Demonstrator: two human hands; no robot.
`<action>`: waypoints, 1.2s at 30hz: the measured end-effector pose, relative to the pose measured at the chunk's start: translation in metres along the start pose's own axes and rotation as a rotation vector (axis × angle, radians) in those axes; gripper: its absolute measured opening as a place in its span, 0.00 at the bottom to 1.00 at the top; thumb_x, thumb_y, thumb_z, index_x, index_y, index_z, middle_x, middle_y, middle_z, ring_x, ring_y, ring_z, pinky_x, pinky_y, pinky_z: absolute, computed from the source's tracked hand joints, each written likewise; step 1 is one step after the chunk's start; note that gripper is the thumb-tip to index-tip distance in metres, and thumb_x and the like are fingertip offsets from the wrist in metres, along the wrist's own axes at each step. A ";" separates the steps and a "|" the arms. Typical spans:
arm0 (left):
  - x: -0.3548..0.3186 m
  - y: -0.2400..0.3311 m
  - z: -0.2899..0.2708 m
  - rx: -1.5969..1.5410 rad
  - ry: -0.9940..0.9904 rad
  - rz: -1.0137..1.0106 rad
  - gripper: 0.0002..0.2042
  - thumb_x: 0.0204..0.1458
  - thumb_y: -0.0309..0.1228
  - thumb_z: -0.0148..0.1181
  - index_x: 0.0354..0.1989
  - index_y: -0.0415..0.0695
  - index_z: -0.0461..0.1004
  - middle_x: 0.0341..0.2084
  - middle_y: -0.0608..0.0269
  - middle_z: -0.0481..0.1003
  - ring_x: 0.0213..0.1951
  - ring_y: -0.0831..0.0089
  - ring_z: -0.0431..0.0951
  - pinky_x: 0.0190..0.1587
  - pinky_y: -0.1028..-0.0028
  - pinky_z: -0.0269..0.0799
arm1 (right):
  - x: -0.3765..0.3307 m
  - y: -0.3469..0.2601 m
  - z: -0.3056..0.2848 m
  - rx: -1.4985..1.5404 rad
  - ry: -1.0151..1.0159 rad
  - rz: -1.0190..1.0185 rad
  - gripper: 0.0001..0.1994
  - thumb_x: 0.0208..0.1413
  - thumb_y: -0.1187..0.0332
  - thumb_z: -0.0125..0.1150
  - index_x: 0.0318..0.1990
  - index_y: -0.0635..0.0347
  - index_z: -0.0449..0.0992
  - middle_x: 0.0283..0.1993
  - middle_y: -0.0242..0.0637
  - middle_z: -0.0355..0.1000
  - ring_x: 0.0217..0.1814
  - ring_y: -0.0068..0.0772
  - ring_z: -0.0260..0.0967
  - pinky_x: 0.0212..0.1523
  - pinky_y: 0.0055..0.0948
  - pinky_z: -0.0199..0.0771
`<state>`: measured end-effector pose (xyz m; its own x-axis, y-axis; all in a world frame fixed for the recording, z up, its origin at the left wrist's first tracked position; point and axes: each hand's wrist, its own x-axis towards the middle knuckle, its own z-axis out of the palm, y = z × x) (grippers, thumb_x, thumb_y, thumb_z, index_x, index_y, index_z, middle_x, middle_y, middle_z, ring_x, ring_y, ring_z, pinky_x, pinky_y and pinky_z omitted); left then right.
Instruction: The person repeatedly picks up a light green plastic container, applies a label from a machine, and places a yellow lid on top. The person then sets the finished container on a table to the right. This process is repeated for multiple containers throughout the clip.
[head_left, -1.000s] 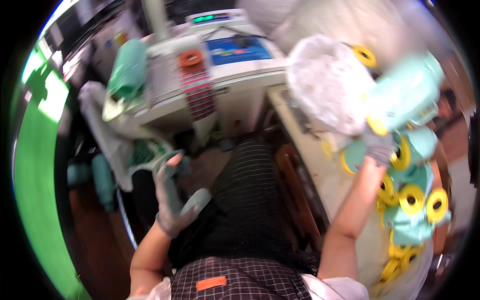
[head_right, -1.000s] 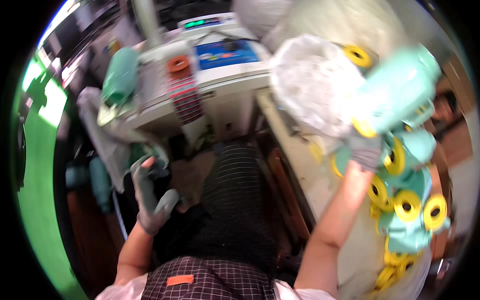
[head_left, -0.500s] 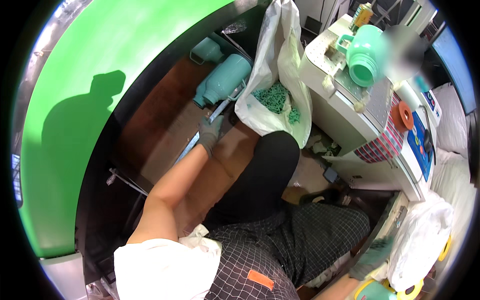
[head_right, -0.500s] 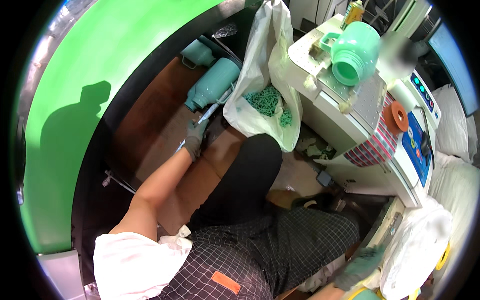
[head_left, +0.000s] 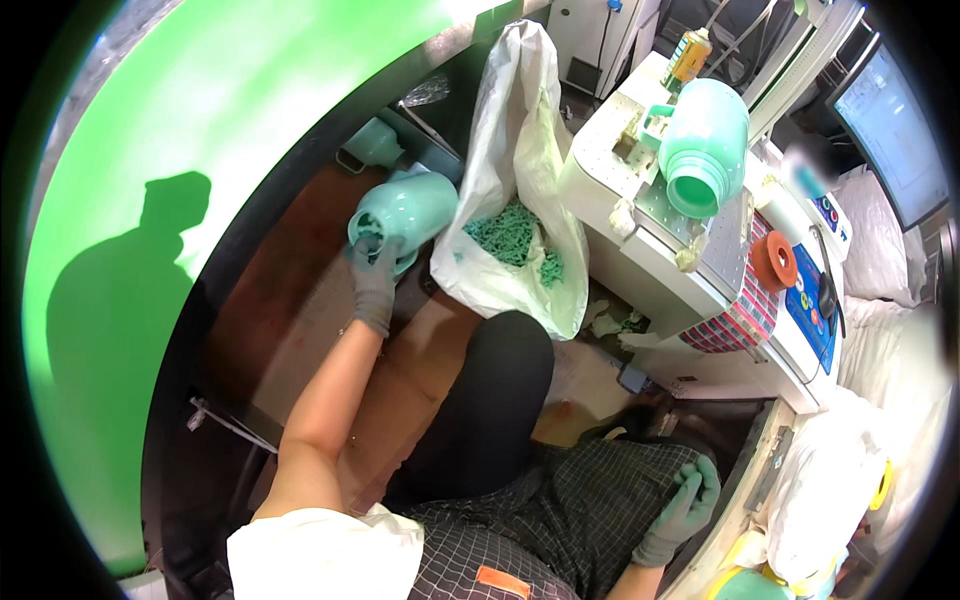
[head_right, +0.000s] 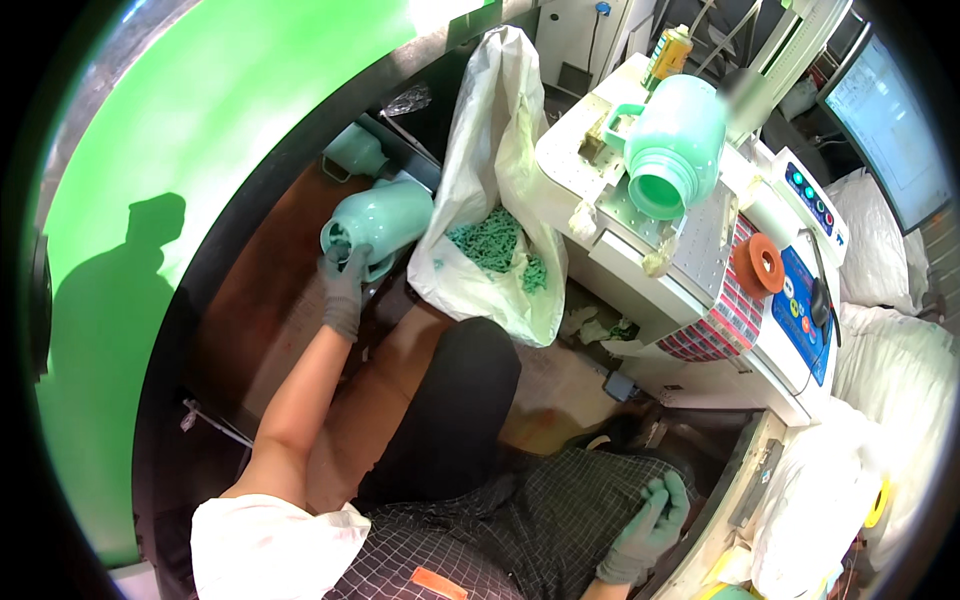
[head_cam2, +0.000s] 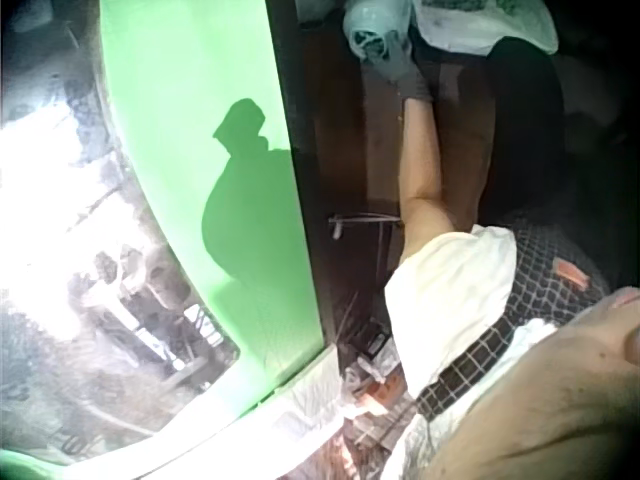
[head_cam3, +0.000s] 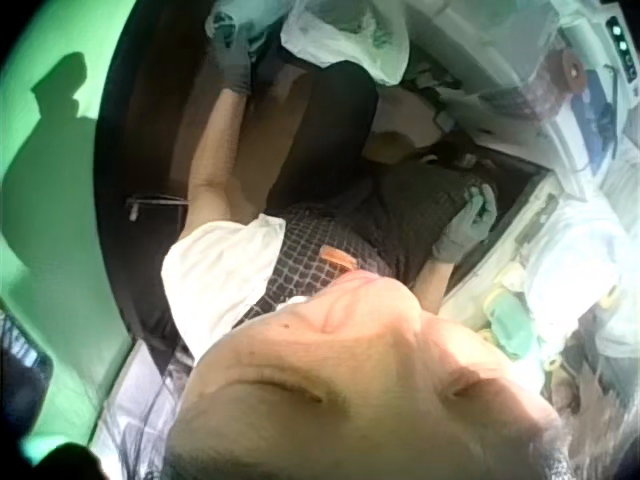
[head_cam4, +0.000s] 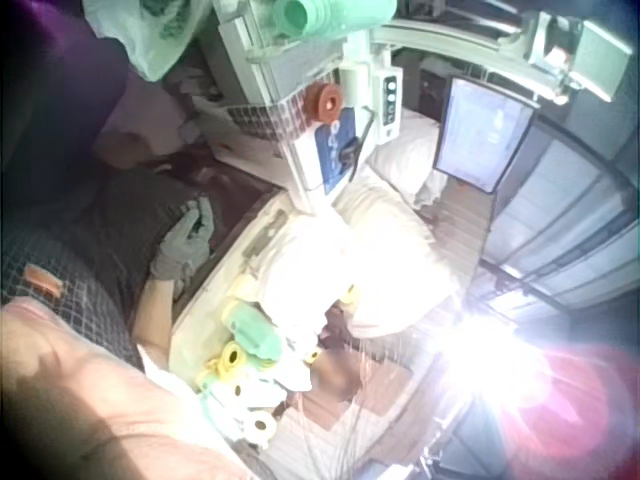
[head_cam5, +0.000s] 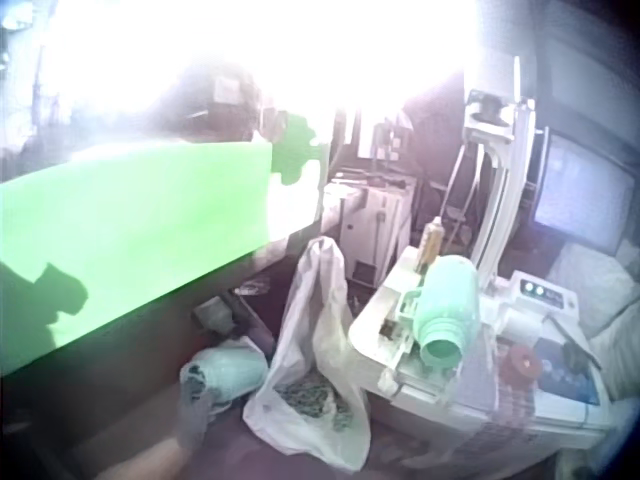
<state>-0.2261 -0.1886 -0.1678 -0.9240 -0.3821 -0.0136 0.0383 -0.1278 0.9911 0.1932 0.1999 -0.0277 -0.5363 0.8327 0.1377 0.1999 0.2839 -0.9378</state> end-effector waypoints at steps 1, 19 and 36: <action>-0.022 0.033 -0.002 0.146 -0.065 0.207 0.19 0.48 0.37 0.81 0.40 0.43 0.77 0.44 0.58 0.73 0.45 0.62 0.76 0.44 0.63 0.77 | -0.002 -0.011 0.012 0.062 -0.018 0.020 0.15 0.73 0.75 0.55 0.62 0.70 0.76 0.51 0.37 0.78 0.48 0.24 0.75 0.51 0.25 0.79; -0.318 0.215 0.136 0.148 -1.730 0.733 0.48 0.34 0.41 0.86 0.67 0.42 0.66 0.54 0.48 0.76 0.55 0.48 0.77 0.61 0.53 0.72 | -0.119 -0.032 -0.055 -0.108 -0.424 -0.352 0.23 0.54 0.81 0.63 0.59 0.64 0.80 0.59 0.54 0.78 0.62 0.47 0.78 0.62 0.42 0.78; -0.370 0.210 0.122 0.334 -2.229 0.667 0.46 0.43 0.50 0.81 0.67 0.34 0.68 0.53 0.47 0.80 0.56 0.50 0.81 0.62 0.55 0.75 | -0.069 -0.069 -0.097 -0.395 -0.846 -0.620 0.09 0.55 0.61 0.71 0.40 0.51 0.82 0.33 0.36 0.80 0.28 0.39 0.79 0.28 0.38 0.76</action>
<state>0.0771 0.0377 0.0613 0.3336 0.9393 0.0802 0.5662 -0.2677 0.7796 0.2956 0.1688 0.0581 -0.9881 -0.0541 0.1439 -0.1300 0.7938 -0.5942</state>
